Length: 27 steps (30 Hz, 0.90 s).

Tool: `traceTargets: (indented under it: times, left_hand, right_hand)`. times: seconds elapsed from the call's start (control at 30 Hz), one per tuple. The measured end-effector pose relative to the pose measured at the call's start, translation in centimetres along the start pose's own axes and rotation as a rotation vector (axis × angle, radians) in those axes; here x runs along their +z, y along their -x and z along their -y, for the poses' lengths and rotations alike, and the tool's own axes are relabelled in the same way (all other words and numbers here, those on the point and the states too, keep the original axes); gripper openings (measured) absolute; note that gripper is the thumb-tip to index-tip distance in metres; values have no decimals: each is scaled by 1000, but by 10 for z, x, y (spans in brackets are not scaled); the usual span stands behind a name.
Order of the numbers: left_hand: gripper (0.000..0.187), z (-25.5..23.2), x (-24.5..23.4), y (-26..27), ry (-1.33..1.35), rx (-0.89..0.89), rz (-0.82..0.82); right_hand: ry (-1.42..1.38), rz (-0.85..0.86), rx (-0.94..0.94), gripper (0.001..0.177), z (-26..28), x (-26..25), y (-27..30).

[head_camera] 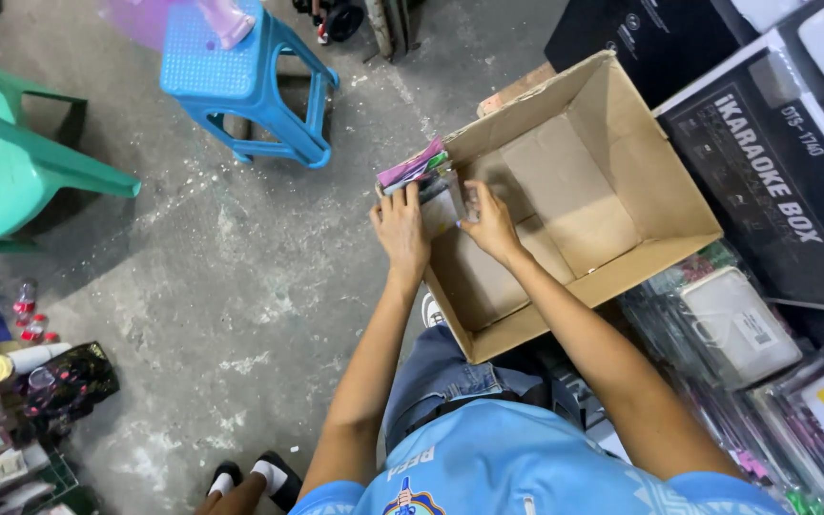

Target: Packing small retail items such as phone cases into a cardboard box.

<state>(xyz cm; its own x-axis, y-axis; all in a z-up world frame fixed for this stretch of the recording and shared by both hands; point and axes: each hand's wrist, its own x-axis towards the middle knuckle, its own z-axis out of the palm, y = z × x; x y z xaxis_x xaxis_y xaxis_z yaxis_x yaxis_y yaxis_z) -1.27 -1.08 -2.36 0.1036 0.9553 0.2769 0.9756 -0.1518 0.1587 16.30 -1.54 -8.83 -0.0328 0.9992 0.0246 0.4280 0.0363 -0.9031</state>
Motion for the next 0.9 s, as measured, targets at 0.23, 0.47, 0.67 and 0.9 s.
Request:
traceTargets:
  times: [0.23,0.47,0.67,0.9]
  left_hand:
    - [62,7,23,1,20,-34,151]
    - [63,-72,-34,18,331,7,-108]
    - [41,-193,-47,58,867,278,190]
    - [51,-277,-28,83,841,446,536]
  right_hand:
    - [-140,-59,138,36,21,-70,66]
    - [39,-512,195,20,30,-199,170]
    - [584,-534,317,46,9,-276,246]
    - [812,-332,468,107,-18,-281,259]
